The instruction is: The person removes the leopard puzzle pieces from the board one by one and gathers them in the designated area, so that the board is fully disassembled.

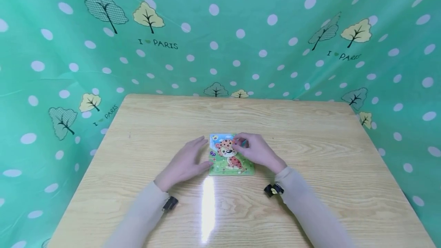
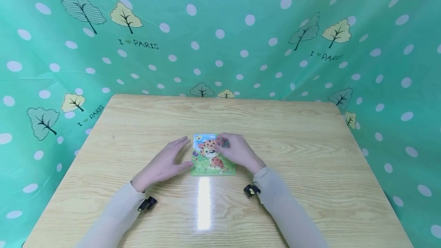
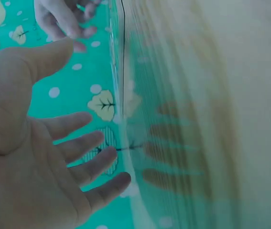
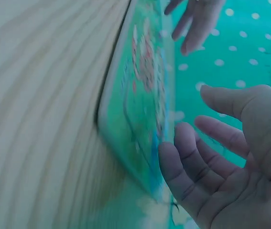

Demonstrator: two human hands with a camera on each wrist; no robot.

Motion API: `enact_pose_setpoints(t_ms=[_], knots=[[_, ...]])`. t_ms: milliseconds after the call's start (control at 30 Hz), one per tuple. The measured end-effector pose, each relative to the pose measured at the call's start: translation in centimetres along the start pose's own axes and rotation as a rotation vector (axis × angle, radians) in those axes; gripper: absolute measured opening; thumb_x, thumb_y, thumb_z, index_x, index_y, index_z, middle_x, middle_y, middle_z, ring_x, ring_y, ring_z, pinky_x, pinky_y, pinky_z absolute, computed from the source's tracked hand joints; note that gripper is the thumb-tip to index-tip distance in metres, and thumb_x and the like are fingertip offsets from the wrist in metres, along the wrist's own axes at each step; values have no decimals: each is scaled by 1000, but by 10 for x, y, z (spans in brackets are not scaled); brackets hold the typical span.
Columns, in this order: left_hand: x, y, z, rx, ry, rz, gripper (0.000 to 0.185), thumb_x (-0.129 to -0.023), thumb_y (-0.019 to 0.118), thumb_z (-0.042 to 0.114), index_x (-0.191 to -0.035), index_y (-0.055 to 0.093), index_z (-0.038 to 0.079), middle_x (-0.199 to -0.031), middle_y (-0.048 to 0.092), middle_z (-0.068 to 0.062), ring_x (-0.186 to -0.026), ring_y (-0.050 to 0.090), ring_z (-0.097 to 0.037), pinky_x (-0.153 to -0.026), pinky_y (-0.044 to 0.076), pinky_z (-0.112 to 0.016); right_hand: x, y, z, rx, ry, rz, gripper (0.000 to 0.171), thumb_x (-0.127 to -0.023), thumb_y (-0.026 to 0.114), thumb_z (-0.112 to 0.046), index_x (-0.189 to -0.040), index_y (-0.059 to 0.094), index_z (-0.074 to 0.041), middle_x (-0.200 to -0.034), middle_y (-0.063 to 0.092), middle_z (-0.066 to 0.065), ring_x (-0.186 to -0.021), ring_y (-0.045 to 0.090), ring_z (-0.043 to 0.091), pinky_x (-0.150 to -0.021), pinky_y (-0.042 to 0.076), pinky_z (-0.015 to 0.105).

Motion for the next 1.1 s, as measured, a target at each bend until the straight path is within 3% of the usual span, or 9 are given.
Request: enact_pose_setpoints(t_ms=[133,300,500,600,700,833,1100], knots=[[-10,7,3,-20,2,-42,94,-93,76,50,-164,37,4,-173,32,-20,-159,32,-46,-128,27,-69,-16,12,-8,65,0,-79,39,-102,74,-29,-133,71,-7,-88,69,-1,-73,59,11,-66,50,24],[-21,14,7,-69,-18,-101,103,-88,82,52,-165,35,3,-176,26,-16,-162,27,-44,-129,23,-70,-29,20,-13,177,52,-149,58,-98,79,-38,-146,64,-10,-76,64,-1,-62,51,10,-58,43,27],[-29,13,11,-96,-57,-133,111,-82,89,49,-166,33,2,-178,22,-15,-163,23,-43,-132,20,-66,-41,22,-23,235,96,-175,62,-92,85,-39,-145,66,-14,-95,77,1,-70,64,10,-79,60,35],[-30,11,12,-109,-75,-138,114,-80,91,49,-166,32,3,-178,23,-15,-163,24,-42,-133,21,-64,-47,23,-30,249,102,-188,61,-90,87,-36,-141,68,-11,-107,80,6,-78,70,12,-91,63,41],[-32,10,13,-107,-87,-140,115,-79,92,48,-166,32,3,-177,24,-14,-163,25,-41,-132,22,-64,-51,23,-34,272,116,-187,59,-87,90,-35,-136,71,-9,-116,80,9,-88,73,18,-95,63,43],[-32,10,14,-101,-95,-142,116,-77,93,49,-166,33,3,-177,25,-14,-162,26,-41,-132,24,-63,-55,23,-37,310,140,-189,57,-84,92,-36,-131,73,-9,-118,79,9,-97,72,22,-92,63,41],[-33,10,16,-128,-112,-139,118,-76,94,49,-166,33,3,-177,27,-13,-161,28,-39,-131,27,-61,-64,22,-37,327,132,-231,61,-81,94,-37,-129,71,-8,-84,70,0,-72,62,15,-68,53,29]])
Point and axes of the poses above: each hand's wrist, its own x-axis away from the middle knuckle, its own y-axis out of the palm, z = x × y, the point moved 3 cm from there along -x, towards the middle knuckle
